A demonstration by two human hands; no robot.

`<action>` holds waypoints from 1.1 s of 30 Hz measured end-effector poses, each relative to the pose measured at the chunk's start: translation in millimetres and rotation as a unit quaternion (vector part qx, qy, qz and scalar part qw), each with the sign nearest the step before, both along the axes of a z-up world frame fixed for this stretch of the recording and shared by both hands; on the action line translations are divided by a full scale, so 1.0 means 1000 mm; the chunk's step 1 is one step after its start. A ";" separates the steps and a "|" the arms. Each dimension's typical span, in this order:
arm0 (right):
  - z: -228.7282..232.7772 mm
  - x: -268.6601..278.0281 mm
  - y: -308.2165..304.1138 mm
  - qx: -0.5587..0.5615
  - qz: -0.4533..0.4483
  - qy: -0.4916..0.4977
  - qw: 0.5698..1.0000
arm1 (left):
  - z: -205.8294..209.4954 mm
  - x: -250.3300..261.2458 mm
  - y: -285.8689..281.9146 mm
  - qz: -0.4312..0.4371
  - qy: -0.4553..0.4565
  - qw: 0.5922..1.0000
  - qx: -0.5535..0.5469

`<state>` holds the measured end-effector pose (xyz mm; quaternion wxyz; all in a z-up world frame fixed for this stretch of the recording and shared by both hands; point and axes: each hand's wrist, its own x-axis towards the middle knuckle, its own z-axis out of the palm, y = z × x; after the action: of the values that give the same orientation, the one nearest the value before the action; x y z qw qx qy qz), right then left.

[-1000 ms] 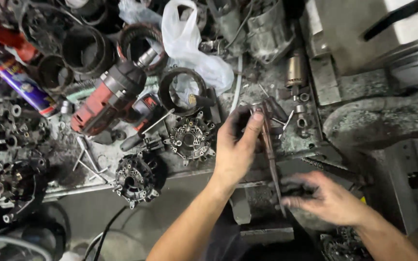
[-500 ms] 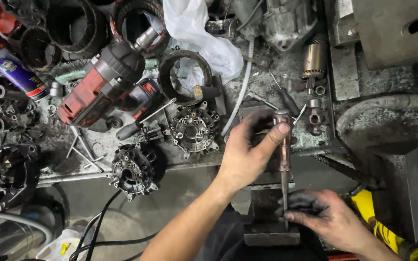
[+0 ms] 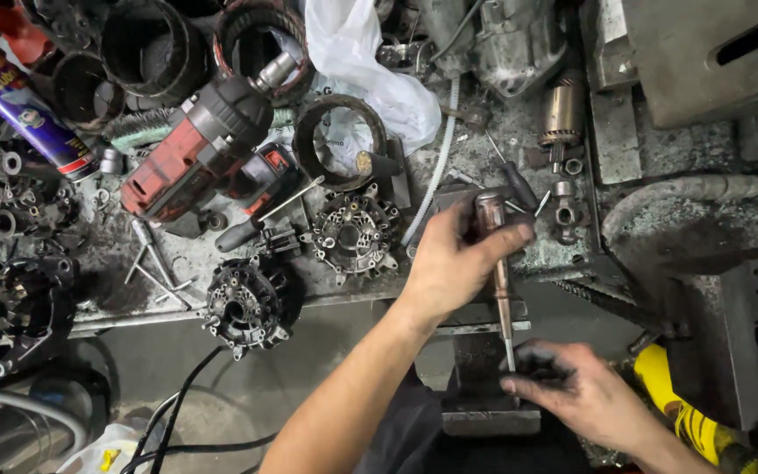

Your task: The person uses a screwdriver and hammer to work on a circular mechanical part clamped in a bench vise. They then use a wrench to tighten a bolt on a different metal component secured in the vise.

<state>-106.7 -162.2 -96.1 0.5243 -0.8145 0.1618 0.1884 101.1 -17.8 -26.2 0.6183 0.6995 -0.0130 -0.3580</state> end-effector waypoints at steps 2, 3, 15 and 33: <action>-0.005 -0.006 -0.001 -0.050 -0.002 0.049 0.998 | 0.002 0.001 -0.010 0.051 0.041 0.998 -0.010; -0.007 -0.009 -0.002 -0.100 -0.004 0.099 0.990 | 0.003 0.000 -0.015 0.102 0.082 0.991 -0.020; 0.061 0.043 -0.063 -0.038 -0.060 -0.005 0.997 | -0.066 0.018 -0.044 0.000 0.467 0.804 -0.367; 0.035 0.239 -0.057 -0.465 0.596 -0.260 0.601 | -0.003 -0.152 0.081 0.257 -0.334 0.887 0.191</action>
<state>132.1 -219.3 -61.4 -0.1333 -0.8788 -0.4366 0.1389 -50.4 63.4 -28.8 0.5021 0.8612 0.0302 0.0724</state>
